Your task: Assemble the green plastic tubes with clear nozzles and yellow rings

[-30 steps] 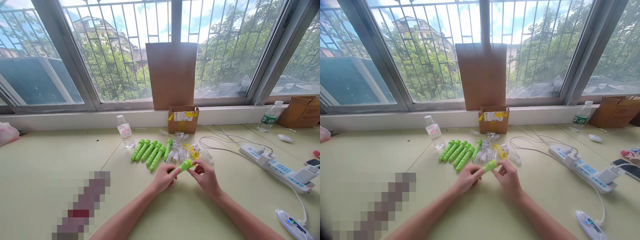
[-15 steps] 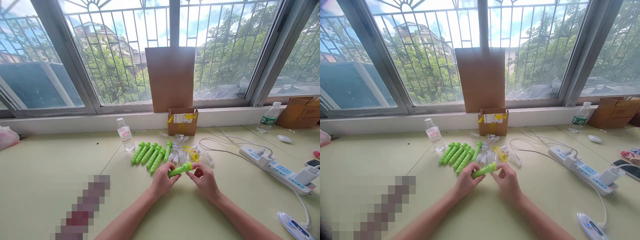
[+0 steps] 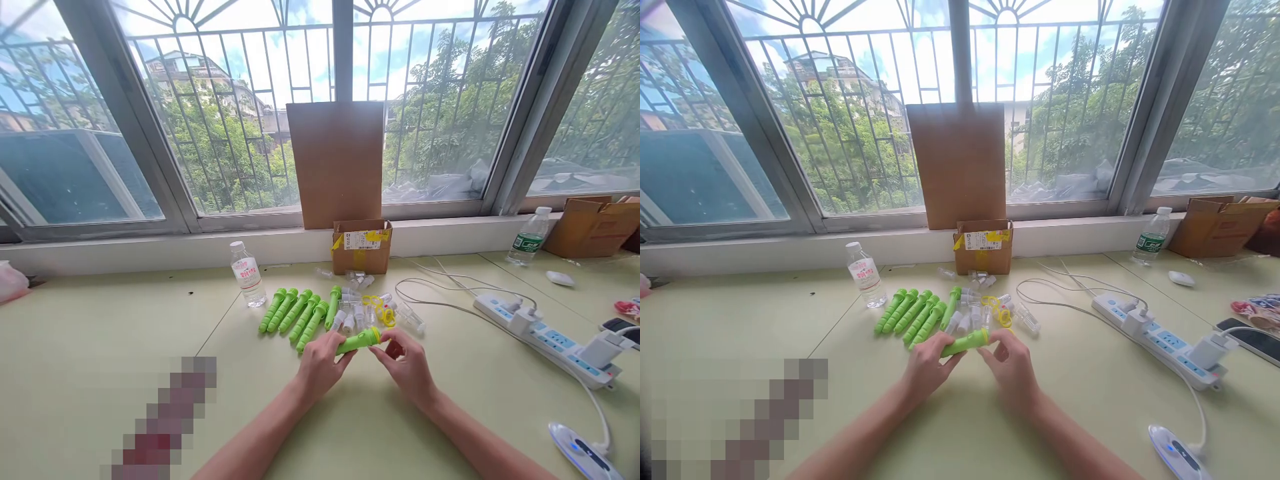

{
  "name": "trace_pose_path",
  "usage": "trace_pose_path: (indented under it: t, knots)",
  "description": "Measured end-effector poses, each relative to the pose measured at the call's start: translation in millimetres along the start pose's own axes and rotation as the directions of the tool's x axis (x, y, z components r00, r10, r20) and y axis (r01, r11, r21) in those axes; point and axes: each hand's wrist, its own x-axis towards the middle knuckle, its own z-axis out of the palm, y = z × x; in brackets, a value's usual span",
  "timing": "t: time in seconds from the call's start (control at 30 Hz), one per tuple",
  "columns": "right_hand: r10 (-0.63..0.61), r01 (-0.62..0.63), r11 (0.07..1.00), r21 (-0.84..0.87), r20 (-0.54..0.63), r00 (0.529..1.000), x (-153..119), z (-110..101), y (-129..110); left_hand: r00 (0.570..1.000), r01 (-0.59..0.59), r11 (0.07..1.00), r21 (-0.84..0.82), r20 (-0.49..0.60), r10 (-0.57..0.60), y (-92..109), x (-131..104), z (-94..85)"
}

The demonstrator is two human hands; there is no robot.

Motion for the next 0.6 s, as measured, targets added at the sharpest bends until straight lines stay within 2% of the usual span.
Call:
trace_pose_path:
  t: [0.3, 0.47, 0.6]
  knots:
    - [0.095, -0.094, 0.995, -0.012, 0.07, 0.993, 1.3, -2.3, -2.1, 0.985, 0.038, 0.997, 0.071, 0.167, -0.05, 4.6, -2.3, -2.9]
    - [0.127, -0.131, 0.991, 0.021, 0.139, 0.982, 1.4, -0.4, -3.5, 0.984, 0.044, 0.998, 0.052, 0.172, -0.053, 5.9, -4.4, -1.2]
    - [0.12, -0.124, 0.992, 0.031, 0.112, 0.986, -0.3, 0.5, -4.1, 0.987, 0.041, 0.998, 0.044, 0.157, -0.048, 7.5, -5.1, -1.1]
